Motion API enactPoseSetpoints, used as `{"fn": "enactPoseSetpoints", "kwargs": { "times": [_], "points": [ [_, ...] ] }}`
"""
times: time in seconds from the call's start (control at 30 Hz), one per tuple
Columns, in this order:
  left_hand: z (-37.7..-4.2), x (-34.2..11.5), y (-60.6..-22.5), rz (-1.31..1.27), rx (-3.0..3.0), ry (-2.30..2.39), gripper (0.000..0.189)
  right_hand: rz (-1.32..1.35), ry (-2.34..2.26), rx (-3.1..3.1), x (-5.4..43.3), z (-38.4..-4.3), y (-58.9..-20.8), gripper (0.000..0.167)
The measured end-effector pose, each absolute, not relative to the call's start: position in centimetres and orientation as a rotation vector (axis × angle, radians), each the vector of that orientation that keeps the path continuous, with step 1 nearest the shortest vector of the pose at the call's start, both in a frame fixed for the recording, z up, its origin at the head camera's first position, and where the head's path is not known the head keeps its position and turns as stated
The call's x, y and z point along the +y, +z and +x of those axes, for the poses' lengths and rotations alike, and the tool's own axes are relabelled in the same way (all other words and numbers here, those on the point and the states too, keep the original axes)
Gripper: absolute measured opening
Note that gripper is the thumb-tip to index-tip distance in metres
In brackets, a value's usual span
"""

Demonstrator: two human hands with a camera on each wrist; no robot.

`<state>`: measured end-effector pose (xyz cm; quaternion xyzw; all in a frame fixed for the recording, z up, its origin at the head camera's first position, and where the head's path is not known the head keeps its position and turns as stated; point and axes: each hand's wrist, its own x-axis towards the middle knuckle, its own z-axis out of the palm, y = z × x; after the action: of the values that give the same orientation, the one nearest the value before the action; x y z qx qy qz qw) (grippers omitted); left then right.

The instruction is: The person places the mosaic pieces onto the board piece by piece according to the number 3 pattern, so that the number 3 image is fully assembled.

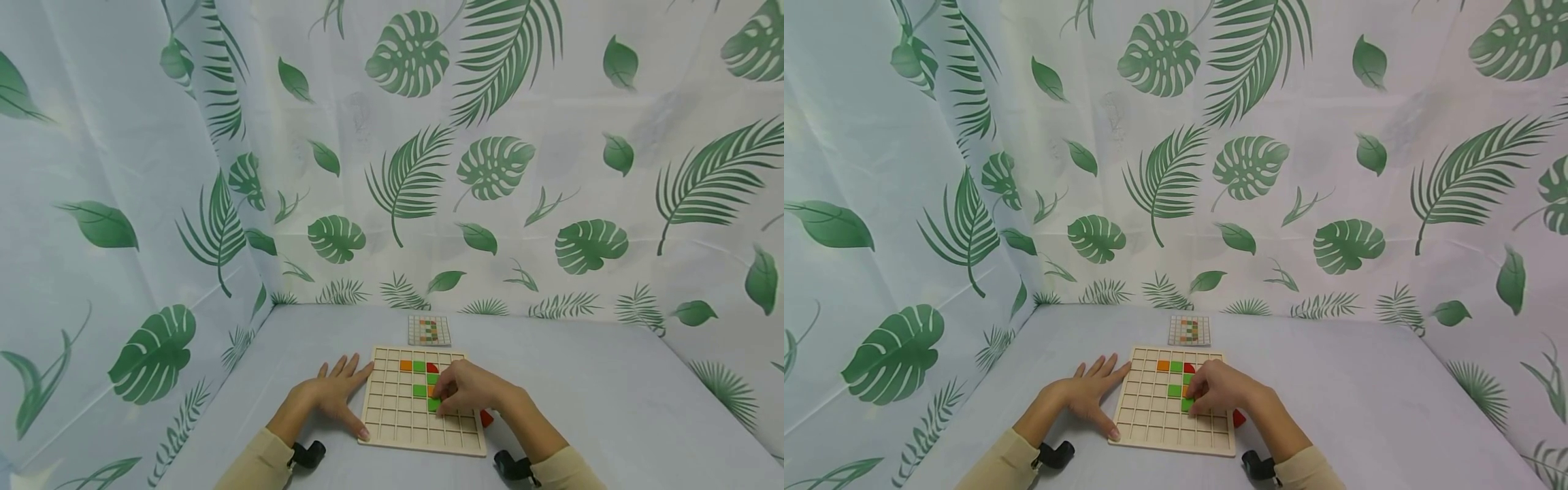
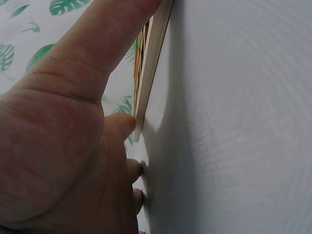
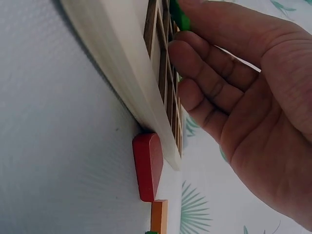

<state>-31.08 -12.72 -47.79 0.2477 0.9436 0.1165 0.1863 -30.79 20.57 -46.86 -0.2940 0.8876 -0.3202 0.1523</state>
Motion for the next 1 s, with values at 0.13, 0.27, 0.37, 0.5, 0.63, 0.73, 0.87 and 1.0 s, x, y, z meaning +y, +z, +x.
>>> {"fn": "enactPoseSetpoints", "kwargs": {
  "times": [0.13, 0.27, 0.37, 0.5, 0.63, 0.73, 0.87, 1.0],
  "points": [
    [-31.21, -12.80, -48.00, 0.704, 2.658, 0.327, 0.135, -0.840, -0.929, 2.542, 20.47, -30.68, -46.77, 0.017],
    [-31.42, -12.90, -48.23, 0.707, 2.654, 0.331, 0.136, -0.860, -0.928, 2.544, 20.43, -30.71, -46.81, 0.017],
    [-31.44, -12.89, -48.22, 0.703, 2.653, 0.331, 0.136, -0.872, -0.921, 2.552, 20.41, -30.77, -46.91, 0.017],
    [-31.38, -12.81, -48.19, 0.702, 2.660, 0.327, 0.136, -0.885, -0.913, 2.555, 20.40, -30.81, -47.01, 0.018],
    [-31.25, -12.67, -48.08, 0.700, 2.668, 0.320, 0.136, -0.893, -0.912, 2.549, 20.40, -30.75, -46.92, 0.018],
    [-31.15, -12.60, -48.02, 0.694, 2.673, 0.314, 0.136, -0.883, -0.918, 2.543, 20.40, -30.73, -46.92, 0.018],
    [-31.10, -12.52, -48.00, 0.683, 2.679, 0.307, 0.136, -0.889, -0.918, 2.550, 20.44, -30.79, -47.11, 0.017],
    [-31.12, -12.49, -47.99, 0.678, 2.682, 0.305, 0.136, -0.902, -0.921, 2.557, 20.50, -30.88, -47.23, 0.016]
  ]
}}
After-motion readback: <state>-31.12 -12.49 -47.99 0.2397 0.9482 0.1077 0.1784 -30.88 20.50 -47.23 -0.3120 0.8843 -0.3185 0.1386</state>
